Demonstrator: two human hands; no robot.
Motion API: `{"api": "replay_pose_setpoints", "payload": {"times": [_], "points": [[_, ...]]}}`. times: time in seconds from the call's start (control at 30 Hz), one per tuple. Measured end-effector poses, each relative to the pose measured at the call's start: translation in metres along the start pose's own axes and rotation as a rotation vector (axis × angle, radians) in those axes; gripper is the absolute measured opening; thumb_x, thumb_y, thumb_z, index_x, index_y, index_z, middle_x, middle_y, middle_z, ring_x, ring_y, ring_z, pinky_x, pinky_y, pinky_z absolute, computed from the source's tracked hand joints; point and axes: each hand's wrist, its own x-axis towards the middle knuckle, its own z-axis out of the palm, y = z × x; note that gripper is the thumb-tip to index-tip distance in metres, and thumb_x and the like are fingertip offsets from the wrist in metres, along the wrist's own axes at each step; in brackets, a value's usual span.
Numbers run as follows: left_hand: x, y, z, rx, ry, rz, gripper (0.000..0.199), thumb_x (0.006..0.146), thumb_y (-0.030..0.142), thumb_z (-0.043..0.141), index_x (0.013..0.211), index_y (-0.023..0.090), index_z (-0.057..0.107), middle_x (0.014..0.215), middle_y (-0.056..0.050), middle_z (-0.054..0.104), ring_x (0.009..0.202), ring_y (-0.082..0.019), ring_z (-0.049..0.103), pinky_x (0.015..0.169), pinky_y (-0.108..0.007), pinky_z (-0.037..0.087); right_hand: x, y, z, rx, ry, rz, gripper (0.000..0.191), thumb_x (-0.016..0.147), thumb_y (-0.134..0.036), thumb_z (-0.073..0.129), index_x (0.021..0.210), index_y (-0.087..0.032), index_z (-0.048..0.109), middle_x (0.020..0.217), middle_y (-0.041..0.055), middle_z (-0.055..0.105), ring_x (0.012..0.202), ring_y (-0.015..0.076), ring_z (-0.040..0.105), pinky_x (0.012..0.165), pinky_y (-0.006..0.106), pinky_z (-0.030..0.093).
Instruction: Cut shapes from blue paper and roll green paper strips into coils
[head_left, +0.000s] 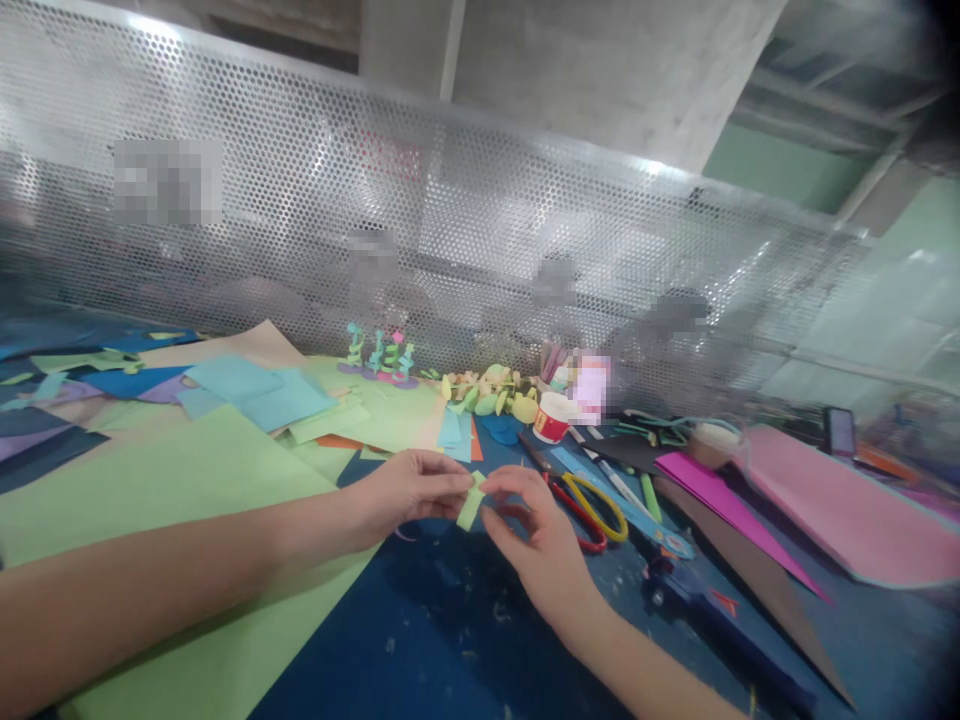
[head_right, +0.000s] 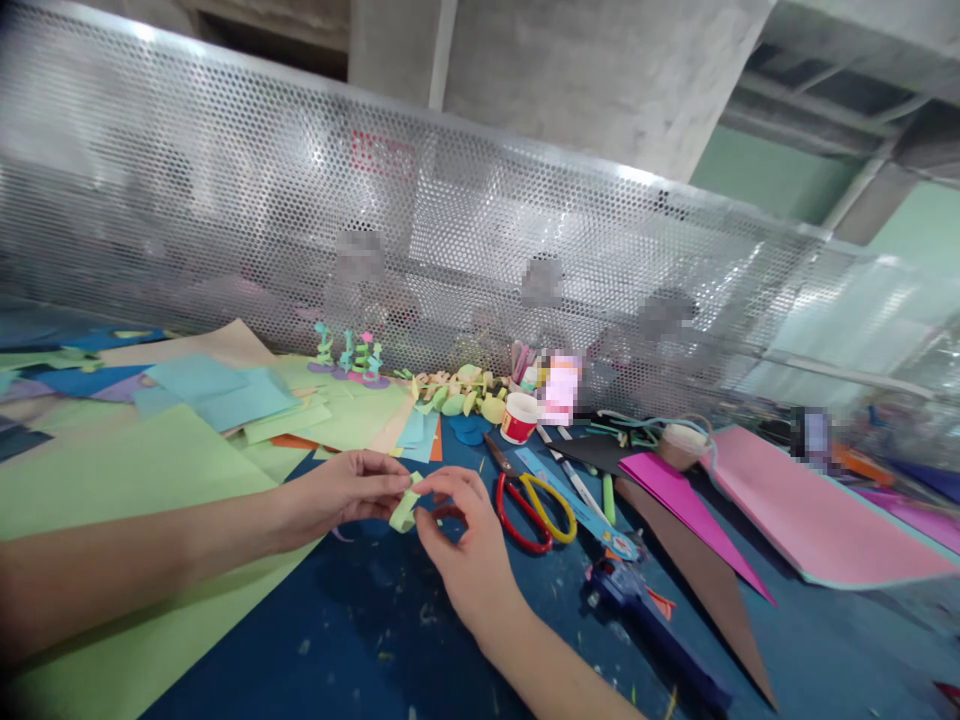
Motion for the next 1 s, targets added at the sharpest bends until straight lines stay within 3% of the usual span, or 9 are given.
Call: {"api": "replay_pose_setpoints", "payload": {"times": [0.27,0.5,0.77,1.0], "points": [[-0.002,-0.006,0.001,0.014,-0.001,0.048,0.023,0.066,0.033,0.077,0.076,0.015,0.068,0.066,0.001,0.065,0.065,-0.009,0.059,0.074,-0.025,0.048,0.001,0.002,-0.001,-0.038,0.018,-0.022,0.003,0.080,-0.024,0.060,0.081,-0.023,0.062,0.092,0.0040,0.053,0.084,0.0170,0.056,0.073,0.028,0.050],[-0.003,-0.009,0.003,0.044,-0.008,0.108,0.024,0.066,0.033,0.077,0.077,0.015,0.065,0.073,-0.003,0.072,0.069,-0.012,0.066,0.074,-0.026,0.050,0.000,0.003,0.002,0.117,0.049,0.129,0.013,0.080,-0.030,0.063,0.085,-0.022,0.054,0.081,-0.0006,0.053,0.076,0.0137,0.053,0.068,0.024,0.047],[0.003,-0.013,-0.003,0.106,-0.053,0.193,0.022,0.067,0.030,0.076,0.079,0.014,0.067,0.072,-0.003,0.073,0.068,-0.013,0.067,0.073,-0.026,0.051,0.003,0.007,0.001,0.194,0.027,0.193,0.021,0.078,-0.032,0.065,0.092,-0.022,0.053,0.077,-0.0025,0.050,0.071,0.0118,0.050,0.065,0.022,0.045],[0.004,-0.007,-0.006,0.243,-0.070,0.198,0.021,0.068,0.032,0.075,0.079,0.015,0.072,0.069,-0.003,0.073,0.067,-0.014,0.067,0.071,-0.027,0.052,0.003,0.004,0.001,0.174,-0.013,0.216,0.020,0.074,-0.034,0.067,0.078,-0.020,0.054,0.071,-0.0033,0.049,0.068,0.0125,0.049,0.063,0.023,0.043]]}}
